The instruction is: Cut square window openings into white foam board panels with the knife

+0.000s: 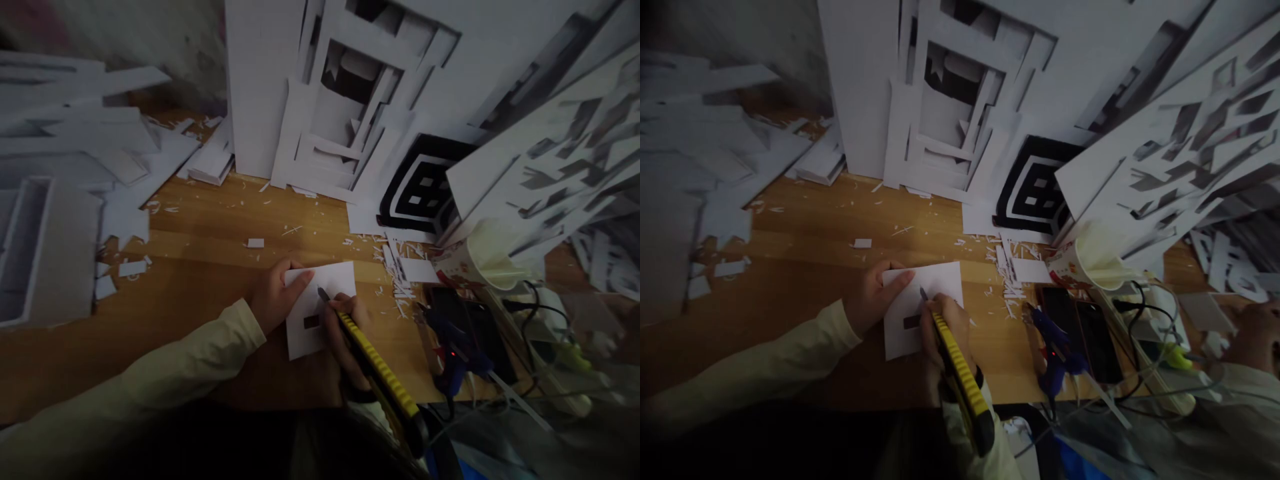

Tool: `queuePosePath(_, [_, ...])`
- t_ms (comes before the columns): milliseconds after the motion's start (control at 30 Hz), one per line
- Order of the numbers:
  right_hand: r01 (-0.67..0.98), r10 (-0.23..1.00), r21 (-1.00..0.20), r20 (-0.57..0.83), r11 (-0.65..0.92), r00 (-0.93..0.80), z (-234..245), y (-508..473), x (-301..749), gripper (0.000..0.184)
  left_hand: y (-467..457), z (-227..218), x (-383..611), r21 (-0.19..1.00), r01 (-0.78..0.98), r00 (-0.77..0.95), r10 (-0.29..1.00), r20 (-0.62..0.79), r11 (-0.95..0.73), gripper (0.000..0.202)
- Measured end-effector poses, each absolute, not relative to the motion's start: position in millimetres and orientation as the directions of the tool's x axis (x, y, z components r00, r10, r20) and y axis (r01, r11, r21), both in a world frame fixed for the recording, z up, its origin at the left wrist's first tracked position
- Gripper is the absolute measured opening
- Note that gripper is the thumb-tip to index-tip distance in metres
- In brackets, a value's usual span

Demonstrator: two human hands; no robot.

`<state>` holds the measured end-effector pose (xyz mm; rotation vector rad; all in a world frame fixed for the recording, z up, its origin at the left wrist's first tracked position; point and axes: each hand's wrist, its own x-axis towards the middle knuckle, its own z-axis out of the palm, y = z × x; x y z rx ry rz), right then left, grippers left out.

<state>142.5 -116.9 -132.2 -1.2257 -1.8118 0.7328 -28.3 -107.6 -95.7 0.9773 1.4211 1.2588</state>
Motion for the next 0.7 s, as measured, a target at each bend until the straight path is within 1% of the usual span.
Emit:
queuePosePath(100, [0.440, 0.916, -0.803, 0.335, 0.401, -0.222, -130, -117, 143, 0.015, -108, -96, -29, 0.990, -0.027, -0.203, 0.969, -0.139, 0.136, 0.032])
queuePosePath(300, [0.388, 0.930, -0.854, 0.260, 0.347, -0.260, -119, -118, 138, 0.019, -109, -102, -29, 0.994, 0.008, -0.222, 0.969, -0.107, 0.111, 0.030])
queuePosePath(400, [0.411, 0.929, -0.839, 0.272, 0.356, -0.250, -110, -118, 135, 0.019, -110, -103, -29, 0.995, 0.017, -0.221, 0.971, -0.087, 0.093, 0.031])
queuePosePath(500, [0.435, 0.934, -0.833, 0.250, 0.342, -0.256, -101, -117, 133, 0.019, -111, -104, -29, 0.996, 0.023, -0.205, 0.975, -0.084, 0.090, 0.031])
queuePosePath(600, [0.427, 0.930, -0.839, 0.231, 0.339, -0.285, -94, -116, 132, 0.020, -112, -103, -30, 0.996, 0.040, -0.197, 0.978, -0.074, 0.083, 0.031])
queuePosePath(700, [0.425, 0.926, -0.841, 0.213, 0.336, -0.310, -94, -116, 133, 0.016, -112, -102, -30, 0.997, 0.039, -0.196, 0.978, -0.065, 0.074, 0.031])
